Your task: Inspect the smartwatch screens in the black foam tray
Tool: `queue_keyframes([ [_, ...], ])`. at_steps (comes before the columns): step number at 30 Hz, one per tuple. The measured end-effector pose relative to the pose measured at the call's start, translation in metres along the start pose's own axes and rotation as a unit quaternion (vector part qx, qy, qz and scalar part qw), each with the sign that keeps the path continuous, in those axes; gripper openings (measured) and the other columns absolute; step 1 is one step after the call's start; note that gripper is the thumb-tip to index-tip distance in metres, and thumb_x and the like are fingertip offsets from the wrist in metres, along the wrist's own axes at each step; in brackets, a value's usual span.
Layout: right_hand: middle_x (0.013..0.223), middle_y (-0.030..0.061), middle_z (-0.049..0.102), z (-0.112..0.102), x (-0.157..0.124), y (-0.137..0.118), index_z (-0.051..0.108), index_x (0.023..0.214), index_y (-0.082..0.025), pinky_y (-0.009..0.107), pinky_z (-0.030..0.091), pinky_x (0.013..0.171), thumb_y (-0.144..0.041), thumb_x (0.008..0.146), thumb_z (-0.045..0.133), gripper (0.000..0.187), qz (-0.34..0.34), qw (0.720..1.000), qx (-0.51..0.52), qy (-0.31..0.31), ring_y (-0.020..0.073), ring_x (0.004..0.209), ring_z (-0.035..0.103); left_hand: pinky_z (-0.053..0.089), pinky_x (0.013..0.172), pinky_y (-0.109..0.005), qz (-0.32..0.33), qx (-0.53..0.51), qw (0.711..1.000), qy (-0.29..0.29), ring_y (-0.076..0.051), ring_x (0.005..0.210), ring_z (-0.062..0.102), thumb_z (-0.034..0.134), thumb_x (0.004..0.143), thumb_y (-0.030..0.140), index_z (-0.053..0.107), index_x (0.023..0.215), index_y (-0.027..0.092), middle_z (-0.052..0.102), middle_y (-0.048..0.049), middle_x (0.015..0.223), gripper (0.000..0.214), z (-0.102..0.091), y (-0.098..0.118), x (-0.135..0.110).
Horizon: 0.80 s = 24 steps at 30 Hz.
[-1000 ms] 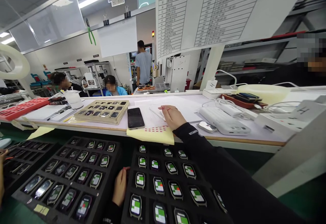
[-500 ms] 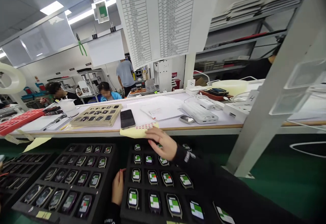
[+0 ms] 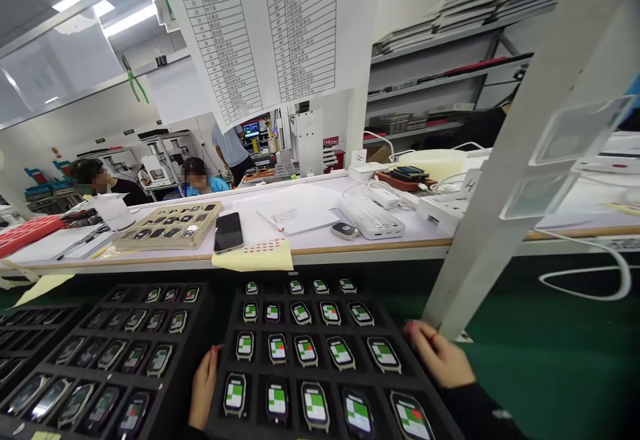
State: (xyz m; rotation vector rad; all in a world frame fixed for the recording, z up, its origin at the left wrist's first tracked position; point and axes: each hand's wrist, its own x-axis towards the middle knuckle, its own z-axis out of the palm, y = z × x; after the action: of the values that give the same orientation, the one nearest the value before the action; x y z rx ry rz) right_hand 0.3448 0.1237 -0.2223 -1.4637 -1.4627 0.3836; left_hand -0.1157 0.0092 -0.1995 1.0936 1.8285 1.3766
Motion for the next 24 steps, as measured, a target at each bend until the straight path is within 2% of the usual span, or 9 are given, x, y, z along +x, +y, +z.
queue_keyframes([
  [3, 0.079, 0.0066, 0.073, 0.011, -0.011, 0.028, 0.072, 0.076, -0.021, 0.032, 0.056, 0.061, -0.069, 0.074, 0.050, 0.053, 0.035, 0.993, 0.052, -0.105, 0.0305, 0.075, 0.069, 0.050, 0.090, -0.039, -0.005, 0.014, 1.000, 0.011, -0.034, 0.104, 0.063, 0.048, 0.066, 0.082, 0.071, 0.093, 0.014, 0.071, -0.0147, 0.100, 0.077, 0.002, 0.005, -0.002],
  [8, 0.086, 0.0086, 0.073, 0.015, -0.009, 0.032, 0.073, 0.075, -0.020, 0.033, 0.058, 0.068, -0.075, 0.069, 0.051, 0.059, 0.068, 0.978, 0.103, -0.170, 0.0338, 0.084, 0.069, 0.051, 0.081, -0.038, -0.003, 0.041, 0.999, 0.032, -0.033, 0.094, 0.065, 0.047, 0.067, 0.082, 0.071, 0.088, 0.015, 0.072, -0.0135, 0.091, 0.075, 0.006, 0.013, -0.001],
  [11, 0.087, 0.0095, 0.073, 0.012, -0.013, 0.025, 0.071, 0.079, -0.021, 0.034, 0.057, 0.070, -0.073, 0.073, 0.047, 0.057, 0.074, 0.981, 0.090, -0.155, 0.0346, 0.089, 0.068, 0.049, 0.074, -0.035, 0.000, 0.050, 0.998, 0.043, -0.031, 0.086, 0.064, 0.048, 0.067, 0.082, 0.071, 0.081, 0.016, 0.071, -0.0117, 0.082, 0.071, 0.010, 0.017, 0.005],
  [15, 0.094, 0.0090, 0.072, 0.013, -0.023, 0.018, 0.065, 0.098, -0.025, 0.035, 0.056, 0.066, -0.071, 0.081, 0.039, 0.056, 0.092, 0.988, 0.061, -0.109, 0.0334, 0.083, 0.069, 0.042, 0.061, -0.029, 0.007, 0.061, 0.996, 0.067, -0.026, 0.073, 0.059, 0.048, 0.069, 0.080, 0.065, 0.066, 0.017, 0.064, -0.0076, 0.065, 0.066, 0.018, 0.021, 0.012],
  [18, 0.109, 0.0091, 0.068, 0.014, -0.026, 0.020, 0.061, 0.116, -0.024, 0.038, 0.055, 0.082, -0.072, 0.083, 0.036, 0.063, 0.109, 0.985, 0.082, -0.108, 0.0330, 0.100, 0.065, 0.037, 0.057, -0.026, 0.009, 0.057, 0.995, 0.085, -0.022, 0.066, 0.055, 0.048, 0.070, 0.079, 0.059, 0.060, 0.018, 0.059, -0.0049, 0.061, 0.063, 0.022, 0.021, 0.014],
  [20, 0.121, 0.0095, 0.063, 0.015, -0.025, 0.022, 0.059, 0.123, -0.021, 0.039, 0.049, 0.097, -0.073, 0.082, 0.040, 0.069, 0.117, 0.978, 0.125, -0.119, 0.0327, 0.116, 0.056, 0.035, 0.055, -0.026, 0.009, 0.047, 0.995, 0.092, -0.020, 0.062, 0.052, 0.048, 0.070, 0.078, 0.057, 0.059, 0.018, 0.056, -0.0038, 0.059, 0.062, 0.023, 0.021, 0.013],
  [22, 0.131, 0.0083, 0.057, 0.014, -0.025, 0.019, 0.057, 0.129, -0.019, 0.037, 0.042, 0.106, -0.071, 0.082, 0.044, 0.071, 0.133, 0.964, 0.185, -0.138, 0.0310, 0.126, 0.047, 0.035, 0.055, -0.026, 0.010, 0.031, 0.995, 0.096, -0.019, 0.061, 0.050, 0.048, 0.070, 0.079, 0.056, 0.059, 0.018, 0.054, -0.0029, 0.058, 0.062, 0.025, 0.020, 0.012],
  [24, 0.135, 0.0064, 0.053, 0.013, -0.023, 0.010, 0.057, 0.131, -0.021, 0.037, 0.039, 0.109, -0.071, 0.082, 0.047, 0.071, 0.164, 0.943, 0.234, -0.169, 0.0301, 0.130, 0.042, 0.035, 0.055, -0.026, 0.010, 0.011, 0.995, 0.098, -0.017, 0.059, 0.046, 0.049, 0.068, 0.080, 0.053, 0.058, 0.018, 0.050, -0.0014, 0.056, 0.063, 0.027, 0.022, 0.010],
])
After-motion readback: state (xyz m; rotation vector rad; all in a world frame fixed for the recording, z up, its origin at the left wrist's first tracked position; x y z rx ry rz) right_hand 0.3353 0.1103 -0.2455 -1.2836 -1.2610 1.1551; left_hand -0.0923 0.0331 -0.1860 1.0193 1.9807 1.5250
